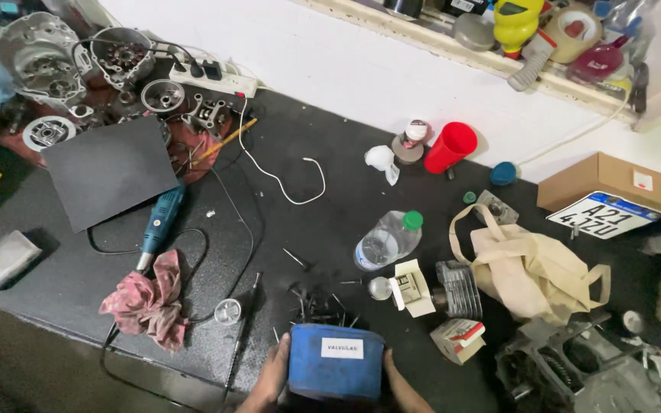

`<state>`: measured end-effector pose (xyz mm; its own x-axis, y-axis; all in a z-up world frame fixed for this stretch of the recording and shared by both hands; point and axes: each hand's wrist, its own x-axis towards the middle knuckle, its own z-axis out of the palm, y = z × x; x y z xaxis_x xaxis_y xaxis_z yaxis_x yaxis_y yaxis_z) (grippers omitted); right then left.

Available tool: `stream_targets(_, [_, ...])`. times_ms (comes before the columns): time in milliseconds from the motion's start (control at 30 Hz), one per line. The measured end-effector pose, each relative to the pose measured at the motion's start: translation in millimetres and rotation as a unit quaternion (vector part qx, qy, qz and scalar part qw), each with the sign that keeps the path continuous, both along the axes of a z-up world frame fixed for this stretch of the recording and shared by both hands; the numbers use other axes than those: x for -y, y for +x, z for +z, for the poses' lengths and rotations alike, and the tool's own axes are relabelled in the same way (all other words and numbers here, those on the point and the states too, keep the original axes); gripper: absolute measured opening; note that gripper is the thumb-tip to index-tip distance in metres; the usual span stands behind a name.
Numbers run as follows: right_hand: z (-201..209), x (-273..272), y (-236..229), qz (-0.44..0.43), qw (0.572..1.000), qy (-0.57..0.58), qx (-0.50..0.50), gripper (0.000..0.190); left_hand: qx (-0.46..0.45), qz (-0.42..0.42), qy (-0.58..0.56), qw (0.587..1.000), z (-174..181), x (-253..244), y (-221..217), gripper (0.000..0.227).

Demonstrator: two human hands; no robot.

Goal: The person moves a container of metal parts to a workbench and pours them out. They then pick up individual valve-like parts from the pile, inspect them by hand, and place them into a blue container.

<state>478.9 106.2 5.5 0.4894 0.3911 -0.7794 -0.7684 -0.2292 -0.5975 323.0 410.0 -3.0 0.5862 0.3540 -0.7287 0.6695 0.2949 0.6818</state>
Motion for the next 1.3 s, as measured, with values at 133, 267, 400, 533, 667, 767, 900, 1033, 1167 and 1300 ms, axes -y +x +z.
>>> stream_targets(133, [35, -19, 13, 0.151, 0.986, -0.071, -0.026, 0.086, 0.149, 0.064, 0.041, 0.986, 47, -8, 2, 0.068])
stream_targets(267, [17, -1, 19, 0.292, 0.930, -0.167, 0.146, 0.086, 0.240, 0.067, 0.085, 0.965, 42, -13, -5, 0.056])
stream_targets(400, [109, -26, 31, 0.310, 0.874, -0.284, 0.242, 0.075, 0.272, 0.068, 0.140, 0.950, 37, -15, 0, 0.048])
stream_targets(533, [164, -52, 48, 0.287, 0.862, -0.160, 0.387, 0.062, 0.296, 0.082, 0.213, 0.927, 18, -10, -3, 0.039])
stream_targets(667, [146, -66, 65, 0.269, 0.821, 0.076, 0.498, 0.043, 0.273, 0.114, 0.185, 0.937, 37, -8, -3, 0.036])
stream_targets(767, [109, -69, 84, 0.196, 0.856, 0.071, 0.473, 0.043, 0.259, 0.109, 0.175, 0.944, 47, -6, -1, 0.030])
stream_targets(900, [107, -82, 104, 0.151, 0.854, 0.000, 0.497, 0.040, 0.289, 0.082, 0.181, 0.936, 48, 0, -8, 0.027])
stream_targets(1033, [131, -104, 113, 0.182, 0.754, -0.096, 0.624, 0.040, 0.303, 0.104, 0.178, 0.931, 48, -1, -6, 0.024])
stream_targets(1167, [121, -113, 117, 0.202, 0.658, -0.157, 0.708, 0.044, 0.300, 0.083, 0.214, 0.926, 48, -1, -9, 0.023])
stream_targets(1300, [116, -114, 123, 0.178, 0.666, -0.158, 0.707, 0.045, 0.288, 0.096, 0.198, 0.932, 49, 2, -7, 0.023])
